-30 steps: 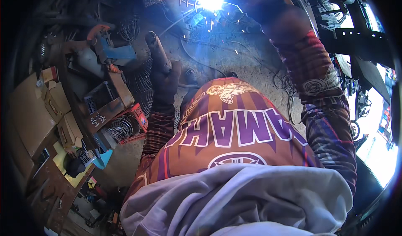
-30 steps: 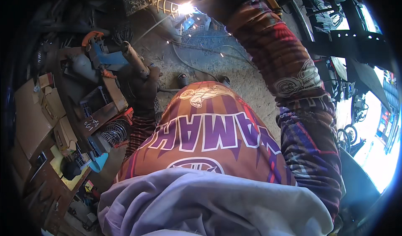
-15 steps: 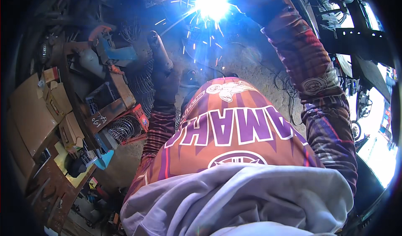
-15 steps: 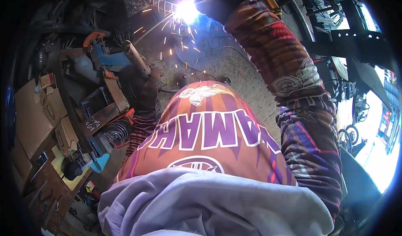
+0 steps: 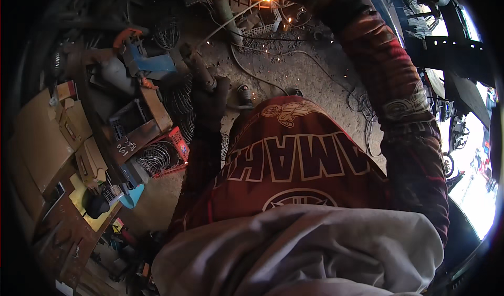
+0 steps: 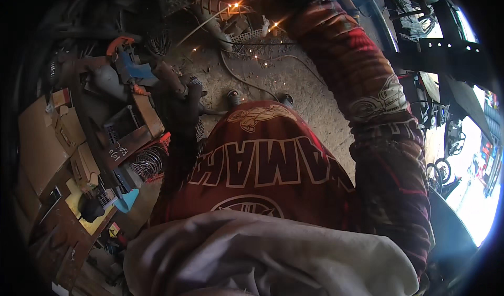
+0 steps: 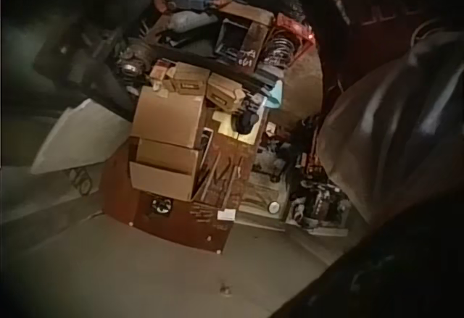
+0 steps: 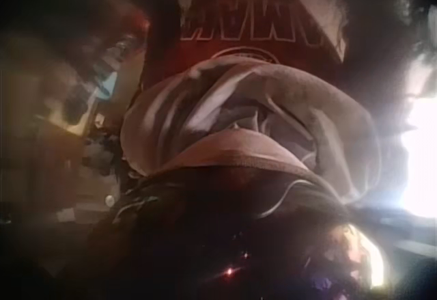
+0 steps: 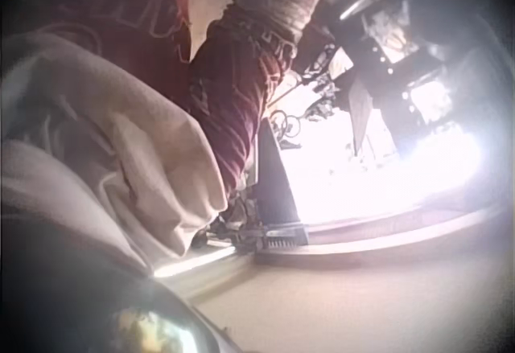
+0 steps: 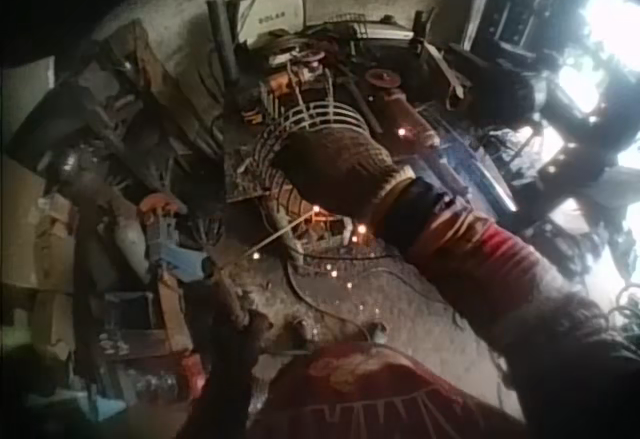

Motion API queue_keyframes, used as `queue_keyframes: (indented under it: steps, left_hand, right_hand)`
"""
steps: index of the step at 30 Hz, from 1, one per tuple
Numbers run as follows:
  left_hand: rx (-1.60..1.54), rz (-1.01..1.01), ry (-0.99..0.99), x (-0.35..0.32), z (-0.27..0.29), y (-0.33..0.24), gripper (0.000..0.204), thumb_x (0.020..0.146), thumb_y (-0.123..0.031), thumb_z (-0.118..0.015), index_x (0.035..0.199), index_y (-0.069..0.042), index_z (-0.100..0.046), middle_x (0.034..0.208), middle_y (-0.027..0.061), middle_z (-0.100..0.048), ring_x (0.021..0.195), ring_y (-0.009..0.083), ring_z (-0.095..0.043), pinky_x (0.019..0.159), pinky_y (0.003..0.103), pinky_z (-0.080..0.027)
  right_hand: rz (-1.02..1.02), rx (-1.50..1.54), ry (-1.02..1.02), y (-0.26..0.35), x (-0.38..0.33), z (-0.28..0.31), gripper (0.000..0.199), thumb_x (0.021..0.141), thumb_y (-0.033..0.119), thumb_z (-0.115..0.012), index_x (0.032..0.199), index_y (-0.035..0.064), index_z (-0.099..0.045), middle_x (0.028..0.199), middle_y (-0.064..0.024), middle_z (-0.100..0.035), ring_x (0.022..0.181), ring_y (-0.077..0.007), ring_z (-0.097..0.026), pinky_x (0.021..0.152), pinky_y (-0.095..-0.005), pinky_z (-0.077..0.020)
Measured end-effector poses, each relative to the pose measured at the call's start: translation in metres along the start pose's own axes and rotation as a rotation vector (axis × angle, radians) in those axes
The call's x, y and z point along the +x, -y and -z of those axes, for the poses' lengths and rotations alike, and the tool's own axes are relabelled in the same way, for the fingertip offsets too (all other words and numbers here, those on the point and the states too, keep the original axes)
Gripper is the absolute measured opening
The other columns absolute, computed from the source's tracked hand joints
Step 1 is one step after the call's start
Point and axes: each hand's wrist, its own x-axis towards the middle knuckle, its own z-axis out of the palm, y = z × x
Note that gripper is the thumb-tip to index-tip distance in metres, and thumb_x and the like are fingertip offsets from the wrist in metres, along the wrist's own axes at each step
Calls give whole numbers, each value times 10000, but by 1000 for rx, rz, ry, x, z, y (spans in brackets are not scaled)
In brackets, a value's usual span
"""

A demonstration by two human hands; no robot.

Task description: The person uses a welding tool to join metal bars on a circular frame and then uses an angle grinder to smooth the surface of the metal structure.

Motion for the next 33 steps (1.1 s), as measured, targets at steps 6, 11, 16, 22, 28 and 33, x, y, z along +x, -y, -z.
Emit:
queue_keyframes:
  steps: [6,11,16,22,28,33]
  left_hand:
    - [-68,14,56,4,-1,-4,334,791,-96,-747,1084,-4,-615,855,20,-632,765,116,-612,704,292,-516]
    - [-239,113,52,5,-11,19,339,790,-80,-759,1089,-11,-614,855,0,-617,762,108,-595,722,289,-512]
    - [-402,124,17,5,-20,36,376,797,-76,-761,1132,-16,-601,870,-21,-598,780,98,-580,735,283,-513]
    - [-679,220,128,9,-26,43,363,844,-75,-715,1175,-12,-580,878,3,-587,744,105,-564,697,280,-505]
    - [-302,-11,-57,10,-22,-14,134,855,-81,-672,936,-2,-601,574,10,-534,452,114,-517,459,262,-456]
    - [-250,42,37,14,-11,-32,164,799,-124,-693,802,6,-593,558,34,-533,455,145,-536,468,313,-452]
  right_hand:
    - [-32,60,23,1,-2,3,211,916,213,-565,929,49,-696,797,-178,-684,757,-375,-669,647,-484,-515]
    - [-153,116,76,7,-2,6,249,943,246,-554,951,37,-690,811,-195,-687,776,-395,-673,664,-497,-521]
    - [-137,117,72,4,-2,3,251,943,256,-557,952,44,-690,815,-197,-686,766,-394,-672,660,-499,-519]
    - [-12,-220,96,3,-10,7,220,935,221,-558,936,59,-708,837,-166,-697,755,-363,-684,664,-480,-536]
    - [-31,43,1,2,-6,-2,212,916,200,-571,956,51,-717,844,-158,-701,762,-346,-688,685,-456,-539]
    - [52,-23,-27,-1,-6,5,197,877,177,-576,979,74,-709,850,-125,-699,766,-293,-683,694,-424,-546]
